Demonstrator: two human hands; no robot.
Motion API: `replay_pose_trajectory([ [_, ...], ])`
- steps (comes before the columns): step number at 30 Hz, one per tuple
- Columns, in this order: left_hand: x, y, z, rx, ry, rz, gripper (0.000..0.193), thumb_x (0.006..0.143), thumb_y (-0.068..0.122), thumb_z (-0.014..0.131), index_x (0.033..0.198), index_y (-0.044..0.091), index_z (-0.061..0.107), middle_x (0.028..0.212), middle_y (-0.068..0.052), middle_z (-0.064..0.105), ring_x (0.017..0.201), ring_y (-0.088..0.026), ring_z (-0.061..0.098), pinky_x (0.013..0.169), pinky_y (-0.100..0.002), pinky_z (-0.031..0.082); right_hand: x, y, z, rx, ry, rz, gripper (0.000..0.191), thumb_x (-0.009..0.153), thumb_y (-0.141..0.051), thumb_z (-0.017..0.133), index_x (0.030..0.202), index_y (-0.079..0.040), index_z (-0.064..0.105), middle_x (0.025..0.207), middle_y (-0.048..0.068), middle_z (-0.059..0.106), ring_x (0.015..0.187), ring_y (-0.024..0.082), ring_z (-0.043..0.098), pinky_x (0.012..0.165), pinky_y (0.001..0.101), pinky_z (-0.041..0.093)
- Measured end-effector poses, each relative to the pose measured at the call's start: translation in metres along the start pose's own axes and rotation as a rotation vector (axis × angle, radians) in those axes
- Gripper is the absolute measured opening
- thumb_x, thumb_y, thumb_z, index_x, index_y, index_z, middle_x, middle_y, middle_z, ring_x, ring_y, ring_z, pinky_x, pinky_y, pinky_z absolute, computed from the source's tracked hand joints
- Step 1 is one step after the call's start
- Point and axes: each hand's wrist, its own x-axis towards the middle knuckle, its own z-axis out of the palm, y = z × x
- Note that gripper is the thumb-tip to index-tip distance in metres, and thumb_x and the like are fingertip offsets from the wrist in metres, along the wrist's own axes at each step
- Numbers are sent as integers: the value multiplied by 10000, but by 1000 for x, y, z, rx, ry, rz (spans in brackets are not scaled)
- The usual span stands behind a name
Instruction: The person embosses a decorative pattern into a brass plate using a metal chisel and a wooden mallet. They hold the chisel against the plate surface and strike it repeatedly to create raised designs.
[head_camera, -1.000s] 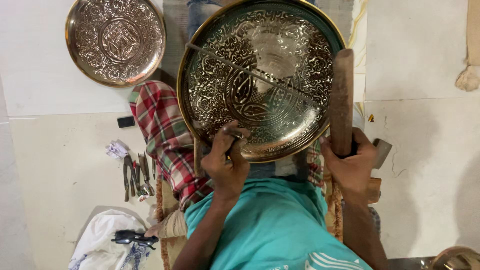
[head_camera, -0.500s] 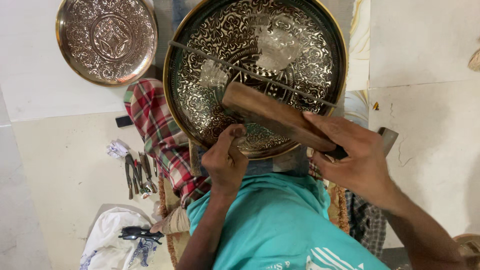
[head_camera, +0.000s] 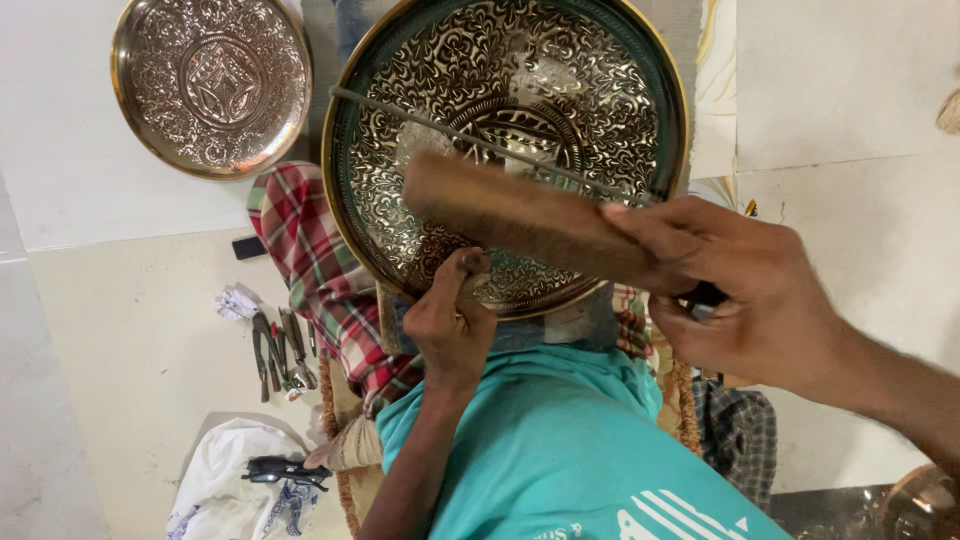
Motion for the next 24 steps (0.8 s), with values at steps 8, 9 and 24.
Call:
replay_pose_trajectory([
  [8,-9,-13,4,80,41,56,331,886,-112,581,1206,-64,652,923,-190,739,775,-290,768,661,-362,600,3,0,0,-395,-137,11,795,709,-92,661,1477,-258,539,1285,121,665,654,159,664,460,309,484],
  [9,-10,-13,4,79,33,54,345,876,-110,577,1208,-63,658,916,-190,740,771,-295,766,658,-366,598,5,1,0,-503,-162,15,806,706,-103,671,1484,-271,542,1311,139,657,652,181,650,423,320,454],
  [24,-3,-2,0,44,15,61,291,880,-101,575,1143,-13,662,903,-198,721,786,-332,738,676,-403,575,11,-6,-4,-591,-256,46,919,645,-59,760,1504,-342,592,1185,84,710,604,194,652,445,379,503],
])
